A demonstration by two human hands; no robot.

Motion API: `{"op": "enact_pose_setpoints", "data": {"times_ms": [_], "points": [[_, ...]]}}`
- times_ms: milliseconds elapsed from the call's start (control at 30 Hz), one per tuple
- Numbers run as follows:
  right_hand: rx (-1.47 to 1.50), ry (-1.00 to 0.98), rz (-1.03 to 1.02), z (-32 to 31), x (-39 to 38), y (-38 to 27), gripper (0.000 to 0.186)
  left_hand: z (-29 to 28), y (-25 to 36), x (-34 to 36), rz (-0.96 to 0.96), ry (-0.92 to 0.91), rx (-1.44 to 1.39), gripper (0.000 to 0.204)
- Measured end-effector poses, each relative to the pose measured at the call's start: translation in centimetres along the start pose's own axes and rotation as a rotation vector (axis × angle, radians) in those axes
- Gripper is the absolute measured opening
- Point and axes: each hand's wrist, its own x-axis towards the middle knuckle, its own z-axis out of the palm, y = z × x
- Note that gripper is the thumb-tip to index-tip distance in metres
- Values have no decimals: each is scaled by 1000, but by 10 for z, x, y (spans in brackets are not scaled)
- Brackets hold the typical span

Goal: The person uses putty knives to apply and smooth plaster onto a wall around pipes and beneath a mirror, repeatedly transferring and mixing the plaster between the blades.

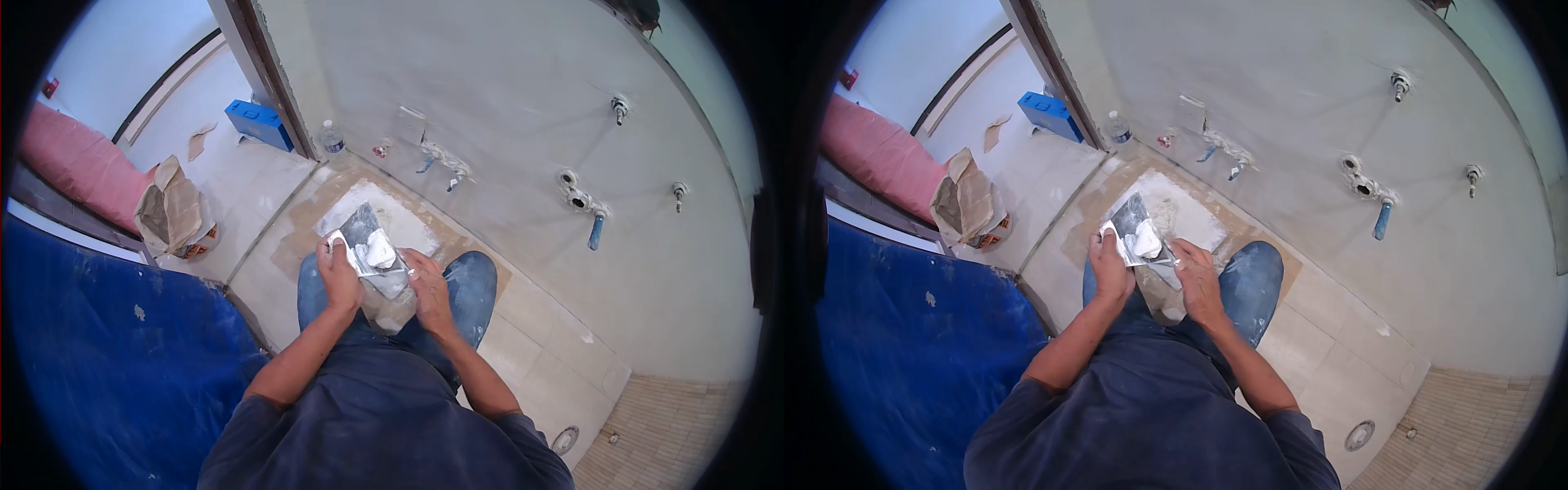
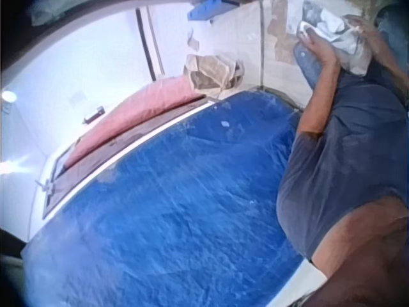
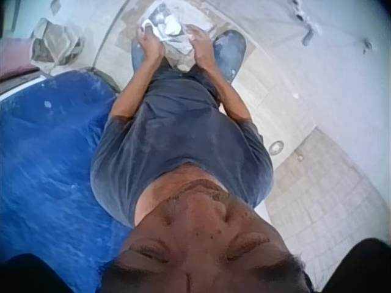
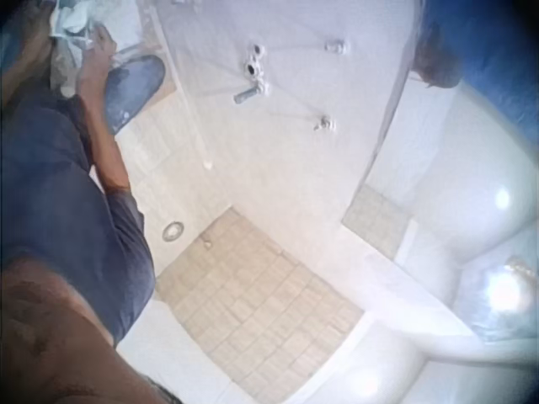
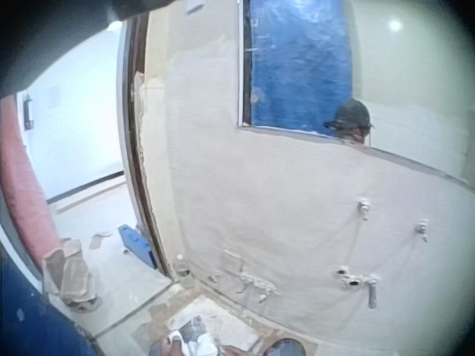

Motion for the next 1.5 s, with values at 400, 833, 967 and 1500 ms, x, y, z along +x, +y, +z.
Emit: {"op": "enact_pose_setpoints", "data": {"times_ms": [400, 833, 967, 1500], "points": [[-546, -508, -525, -108, 51, -83, 42, -5, 65, 43, -754, -642, 267, 30], [-606, -797, -415, -100, 56, -100, 34, 1, 69, 46, -792, -776, 397, 31], [-143, -343, -230, -97, 55, -79, 39, 2, 56, 35, -465, -409, 120, 28], [-329, -197, -124, -81, 25, -40, 30, 19, 49, 19, -347, -307, -118, 29]]}}
